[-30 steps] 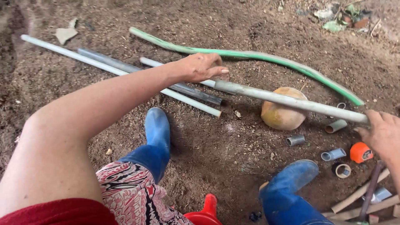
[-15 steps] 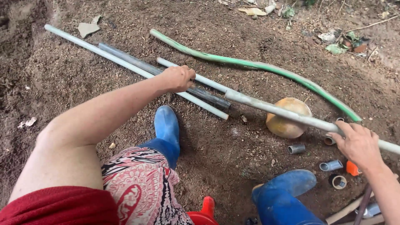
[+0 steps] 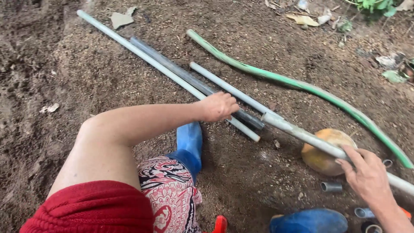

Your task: The person sits on a small stool and wraps black tape around the joint of two connected pipes. They then pick up additional pipe segments and connect them to form a longer assembly. Finally, they use a tape measure to measure the length of the assembled pipes.

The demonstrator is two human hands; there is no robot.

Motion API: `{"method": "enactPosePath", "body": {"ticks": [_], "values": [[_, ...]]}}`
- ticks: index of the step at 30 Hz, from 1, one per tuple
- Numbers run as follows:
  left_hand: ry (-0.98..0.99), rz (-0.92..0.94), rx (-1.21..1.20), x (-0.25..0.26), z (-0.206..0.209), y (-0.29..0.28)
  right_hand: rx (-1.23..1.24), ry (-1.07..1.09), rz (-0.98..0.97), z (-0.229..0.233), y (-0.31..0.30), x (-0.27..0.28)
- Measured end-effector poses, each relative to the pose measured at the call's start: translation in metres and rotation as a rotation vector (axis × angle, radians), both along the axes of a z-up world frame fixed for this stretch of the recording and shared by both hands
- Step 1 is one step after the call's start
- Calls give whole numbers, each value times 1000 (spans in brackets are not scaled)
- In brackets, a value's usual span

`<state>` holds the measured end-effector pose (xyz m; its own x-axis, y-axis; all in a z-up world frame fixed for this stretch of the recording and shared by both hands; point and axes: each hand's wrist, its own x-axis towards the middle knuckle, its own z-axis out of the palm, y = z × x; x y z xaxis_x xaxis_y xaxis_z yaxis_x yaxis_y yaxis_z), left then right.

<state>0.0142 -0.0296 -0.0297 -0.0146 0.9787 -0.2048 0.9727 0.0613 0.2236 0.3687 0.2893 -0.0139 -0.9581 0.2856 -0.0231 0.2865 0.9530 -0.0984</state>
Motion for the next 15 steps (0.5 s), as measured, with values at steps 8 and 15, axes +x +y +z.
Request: {"method": "enactPosePath", "body": {"ticks": [8, 15], "values": [[68, -80, -38, -6, -7, -26, -13, 22, 0, -1, -2, 1], [257, -102, -131, -3, -13, -24, -40, -9, -34, -5, -2, 3]]}}
